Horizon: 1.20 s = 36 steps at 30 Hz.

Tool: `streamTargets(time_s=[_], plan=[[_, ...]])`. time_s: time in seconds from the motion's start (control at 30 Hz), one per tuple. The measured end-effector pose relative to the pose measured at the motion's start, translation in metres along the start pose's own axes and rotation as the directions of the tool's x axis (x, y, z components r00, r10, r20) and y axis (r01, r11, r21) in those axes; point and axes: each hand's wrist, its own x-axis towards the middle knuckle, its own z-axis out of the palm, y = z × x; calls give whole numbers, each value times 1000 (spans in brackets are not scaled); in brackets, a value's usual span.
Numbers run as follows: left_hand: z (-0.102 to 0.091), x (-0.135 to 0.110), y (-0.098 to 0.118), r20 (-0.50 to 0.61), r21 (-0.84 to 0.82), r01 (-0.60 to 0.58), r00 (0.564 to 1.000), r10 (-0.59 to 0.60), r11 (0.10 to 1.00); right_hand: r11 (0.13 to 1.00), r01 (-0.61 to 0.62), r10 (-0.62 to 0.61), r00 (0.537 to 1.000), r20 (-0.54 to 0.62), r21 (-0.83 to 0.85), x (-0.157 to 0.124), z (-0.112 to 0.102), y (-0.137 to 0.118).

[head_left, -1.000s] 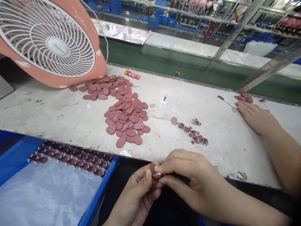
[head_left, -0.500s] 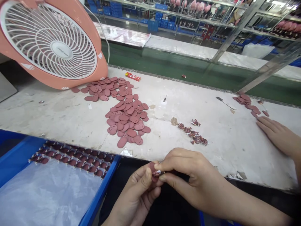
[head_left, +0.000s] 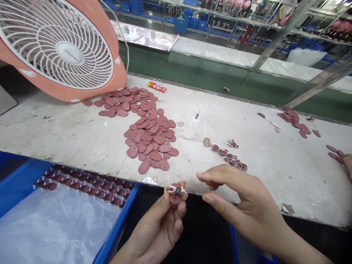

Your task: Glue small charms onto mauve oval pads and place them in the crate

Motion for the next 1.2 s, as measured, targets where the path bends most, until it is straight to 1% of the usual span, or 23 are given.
streamTargets(time_s=[0.1,0.2,0.37,0.43,0.57,0.67,0.77,0.83,0.93,1.0,1.07,1.13,1.17,1.2], plan=[[-1,1,2,58,-46,40,998,-37,998,1000,-13,13,1000,-20,24,0,0,2],[-2,2,1,91,-32,36,995,-33,999,999,-19,19,1000,-15,46,1,4,2],[-6,3,-2,70,88,-76,995,70,993,995,21,-24,999,32,95,4,7,-1],[-6,2,-3,91,132,-110,991,98,985,993,28,-37,997,74,118,5,6,-4],[-1,1,-3,158,176,-135,982,107,975,992,15,-31,991,129,122,8,6,-6],[5,0,-3,157,215,-137,982,104,967,993,21,-37,990,133,114,9,8,-6],[8,-1,-3,133,233,-141,985,112,962,993,26,-40,991,124,113,10,11,-5],[8,0,-3,127,226,-145,985,118,963,994,22,-35,992,118,110,11,12,-6],[5,1,-4,146,219,-153,982,123,964,993,14,-28,992,125,114,11,12,-6],[4,1,-3,153,238,-154,981,119,959,992,53,-64,994,91,115,11,13,-5],[4,1,-3,138,273,-179,980,145,945,989,132,-131,991,-9,72,9,17,-4],[5,0,-4,97,322,-277,961,259,905,977,210,-213,969,-128,-41,7,23,-2],[6,0,-5,82,355,-344,938,338,869,964,242,-258,952,-167,-113,6,27,-1],[7,0,-6,75,391,-409,907,414,825,944,274,-306,934,-182,-183,5,32,1]])
